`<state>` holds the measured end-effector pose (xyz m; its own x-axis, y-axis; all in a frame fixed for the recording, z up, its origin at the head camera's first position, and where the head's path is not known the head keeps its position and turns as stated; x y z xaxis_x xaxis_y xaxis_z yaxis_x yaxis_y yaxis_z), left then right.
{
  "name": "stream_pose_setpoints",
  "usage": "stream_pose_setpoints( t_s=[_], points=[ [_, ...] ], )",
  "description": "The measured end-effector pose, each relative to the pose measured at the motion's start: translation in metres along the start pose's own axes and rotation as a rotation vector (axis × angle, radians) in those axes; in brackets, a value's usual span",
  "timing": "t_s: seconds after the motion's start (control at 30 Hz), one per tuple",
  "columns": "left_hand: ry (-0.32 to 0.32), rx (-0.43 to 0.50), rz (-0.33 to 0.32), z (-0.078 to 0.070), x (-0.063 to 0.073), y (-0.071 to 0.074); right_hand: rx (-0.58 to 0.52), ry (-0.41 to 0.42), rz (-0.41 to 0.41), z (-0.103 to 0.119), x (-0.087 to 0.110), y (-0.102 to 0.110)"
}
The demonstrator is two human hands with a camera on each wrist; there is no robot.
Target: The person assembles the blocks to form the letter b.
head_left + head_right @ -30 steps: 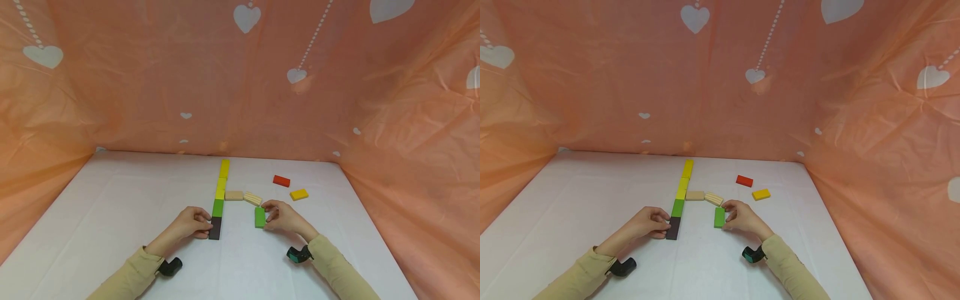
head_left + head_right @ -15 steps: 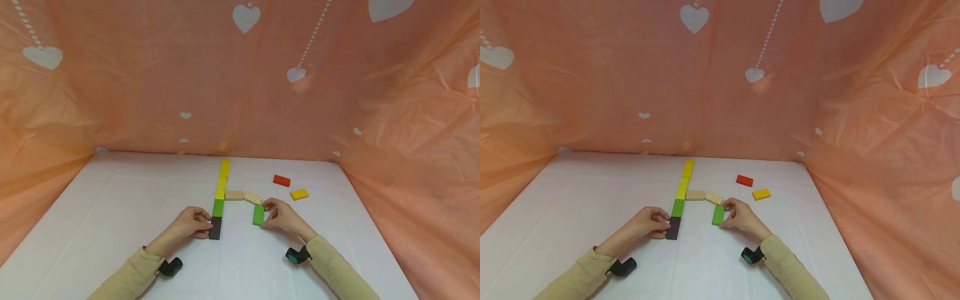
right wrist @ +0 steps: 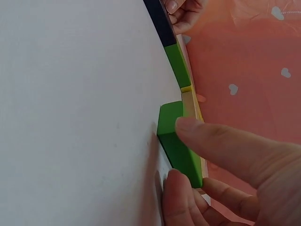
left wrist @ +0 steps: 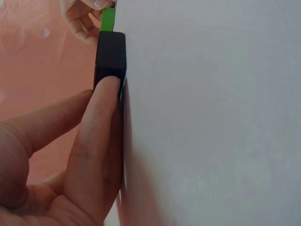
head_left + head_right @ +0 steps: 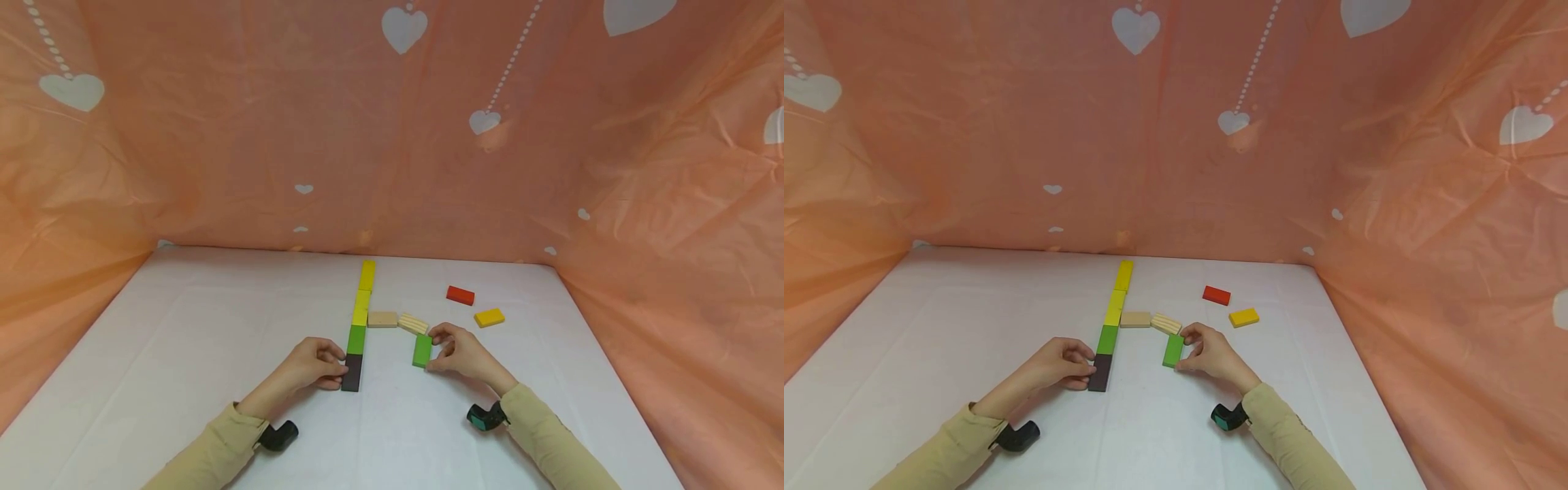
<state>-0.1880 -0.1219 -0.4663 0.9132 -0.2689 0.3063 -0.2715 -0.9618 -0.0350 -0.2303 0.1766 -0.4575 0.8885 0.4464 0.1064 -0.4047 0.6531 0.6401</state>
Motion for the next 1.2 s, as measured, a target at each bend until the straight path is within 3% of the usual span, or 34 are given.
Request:
stream_pose_setpoints(
  t_s=[0.53, 0.7, 0.93, 1.2],
  points=[
    [0.001, 0.006, 0.006, -0.001, -0.001, 0.0, -0.004, -0.007, 0.018, 0.001, 0.001, 0.003],
    [0.008, -0.008, -0.009, -0.001, -0.002, 0.0, -0.023, 0.026, 0.047, 0.001, 0.001, 0.009],
    [0.014, -0.016, -0.017, 0.0, -0.003, 0.0, -0.005, 0.071, 0.042, -0.007, 0.0, 0.039],
    [0.017, -0.019, -0.024, 0.0, -0.002, 0.0, 0.101, 0.13, -0.045, -0.022, 0.006, 0.08]
  ],
)
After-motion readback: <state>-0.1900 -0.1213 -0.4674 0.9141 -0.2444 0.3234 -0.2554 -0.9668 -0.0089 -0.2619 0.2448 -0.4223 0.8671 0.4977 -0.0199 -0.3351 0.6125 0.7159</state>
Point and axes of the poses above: each hand's wrist, its own x-axis away from the middle knuckle, its own y-axis out of the back of the hand, z = x × y, the point moved 3 cm from there along -x, towards the middle knuckle, and after that the axes turned 8 degrees about x, right-handed, at the moved point
